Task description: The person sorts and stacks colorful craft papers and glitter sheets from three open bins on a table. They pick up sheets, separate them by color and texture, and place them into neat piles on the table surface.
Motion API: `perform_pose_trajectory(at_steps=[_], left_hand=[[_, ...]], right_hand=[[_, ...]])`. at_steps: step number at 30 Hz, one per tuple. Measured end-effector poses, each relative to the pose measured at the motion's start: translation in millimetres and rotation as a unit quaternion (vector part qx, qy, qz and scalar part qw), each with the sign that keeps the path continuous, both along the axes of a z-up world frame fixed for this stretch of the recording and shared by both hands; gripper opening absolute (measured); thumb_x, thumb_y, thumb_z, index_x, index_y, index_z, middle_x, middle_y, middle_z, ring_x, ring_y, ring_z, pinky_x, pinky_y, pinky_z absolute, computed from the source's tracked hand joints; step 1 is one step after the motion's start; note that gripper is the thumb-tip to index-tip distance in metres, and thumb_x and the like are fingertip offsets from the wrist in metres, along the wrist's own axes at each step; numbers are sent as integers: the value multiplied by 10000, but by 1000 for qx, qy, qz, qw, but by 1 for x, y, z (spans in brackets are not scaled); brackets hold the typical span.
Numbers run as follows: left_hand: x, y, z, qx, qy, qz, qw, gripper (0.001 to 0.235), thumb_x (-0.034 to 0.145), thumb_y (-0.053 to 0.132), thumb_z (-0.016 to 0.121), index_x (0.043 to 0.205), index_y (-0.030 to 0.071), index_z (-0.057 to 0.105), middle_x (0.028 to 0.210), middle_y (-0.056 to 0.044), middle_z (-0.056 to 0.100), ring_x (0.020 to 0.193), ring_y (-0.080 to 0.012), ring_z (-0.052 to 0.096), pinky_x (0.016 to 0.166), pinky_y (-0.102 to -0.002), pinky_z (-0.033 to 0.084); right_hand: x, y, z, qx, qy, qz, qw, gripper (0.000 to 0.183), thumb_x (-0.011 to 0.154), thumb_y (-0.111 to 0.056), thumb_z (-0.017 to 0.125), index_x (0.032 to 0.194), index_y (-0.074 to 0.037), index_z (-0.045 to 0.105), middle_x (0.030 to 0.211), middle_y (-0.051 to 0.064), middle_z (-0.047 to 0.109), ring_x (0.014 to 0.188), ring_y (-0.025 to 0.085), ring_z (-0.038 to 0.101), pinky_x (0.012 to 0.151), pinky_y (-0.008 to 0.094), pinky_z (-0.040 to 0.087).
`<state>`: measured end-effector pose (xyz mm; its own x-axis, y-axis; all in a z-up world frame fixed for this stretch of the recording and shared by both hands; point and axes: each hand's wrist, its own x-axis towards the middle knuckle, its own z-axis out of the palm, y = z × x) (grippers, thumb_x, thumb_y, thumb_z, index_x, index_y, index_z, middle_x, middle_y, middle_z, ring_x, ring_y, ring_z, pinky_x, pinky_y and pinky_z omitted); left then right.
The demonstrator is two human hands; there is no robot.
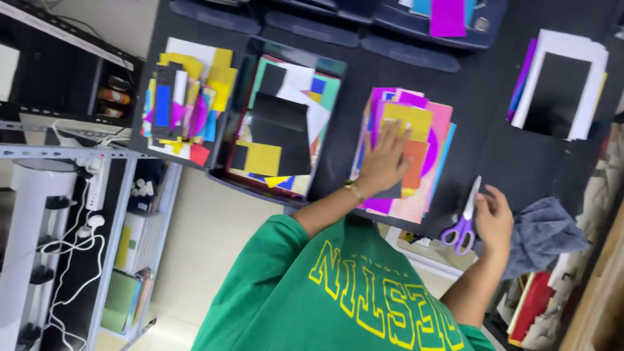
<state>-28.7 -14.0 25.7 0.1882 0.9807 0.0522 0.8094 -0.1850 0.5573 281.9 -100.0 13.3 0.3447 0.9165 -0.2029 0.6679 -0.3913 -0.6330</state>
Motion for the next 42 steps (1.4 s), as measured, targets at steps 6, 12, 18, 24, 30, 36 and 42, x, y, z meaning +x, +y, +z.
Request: perform_pose_trajectory(at_steps=[6, 12, 18, 24, 30, 36, 42], left_hand=[[-70, 4, 30, 120, -40, -36, 991, 801, 843, 461, 721, 1543, 232, 405, 1660, -101, 291, 1572, -299, 296, 1198, -674, 305], [-291, 54, 53, 57, -74, 84, 992, 971, 770, 121, 837, 1563, 46, 282, 1338, -256, 553, 1206, -465, 589, 971, -566, 491], [-347, 69, -45, -93, 140, -68, 983, 934, 668, 329, 929, 1474, 134, 501, 1346, -116, 550, 1266, -332, 506, 979, -490, 474], [-352, 90, -34, -100, 138, -116, 978, 852, 663, 359, 937, 1351, 17, 568, 1265, -149, 565, 1229, -343, 492, 961, -500, 508], [-352, 93, -16, -125, 135, -130, 974, 839, 619, 288, 961, 1272, 66, 481, 1221, -159, 570, 1223, -364, 499, 1016, -581, 389], [-371, 76, 52, -153, -14, -128, 980, 440, 940, 261, 715, 1283, 163, 457, 1312, -141, 668, 1221, -360, 634, 1041, -589, 408], [-395, 71, 87, -210, -280, 1, 937, 559, 1041, 347, 558, 1472, 10, 443, 1465, -293, 515, 1374, -468, 470, 1143, -600, 377]], right_hand=[[-91, -15, 18, 48, 90, -4, 995, 330, 1068, -89, 634, 1385, 1, 625, 1150, 251, 693, 1020, 361, 683, 822, 482, 571], [-191, 6, 19, 204, 137, -57, 968, 184, 1060, 1, 646, 1230, -64, 674, 1037, 166, 696, 904, 258, 695, 723, 388, 595], [-421, 35, 60, 272, 158, 64, 947, 104, 1017, -67, 641, 1075, -92, 723, 907, 114, 709, 904, 280, 718, 816, 407, 562], [-512, 33, 25, -32, -134, 141, 980, 746, 864, -173, 794, 1502, -77, 420, 1484, 341, 417, 1360, 539, 458, 1046, 597, 508], [-525, 58, 55, -152, -174, 102, 968, 1052, 769, -193, 901, 1597, -211, 253, 1329, 244, 495, 1249, 457, 523, 884, 610, 587], [-515, 54, 99, -82, -168, 60, 981, 937, 776, -61, 850, 1559, -83, 337, 1190, 285, 658, 1075, 507, 671, 903, 606, 557], [-463, 46, 75, -47, -187, 14, 981, 450, 764, -117, 869, 1182, -129, 702, 901, 98, 757, 923, 384, 741, 804, 534, 578]])
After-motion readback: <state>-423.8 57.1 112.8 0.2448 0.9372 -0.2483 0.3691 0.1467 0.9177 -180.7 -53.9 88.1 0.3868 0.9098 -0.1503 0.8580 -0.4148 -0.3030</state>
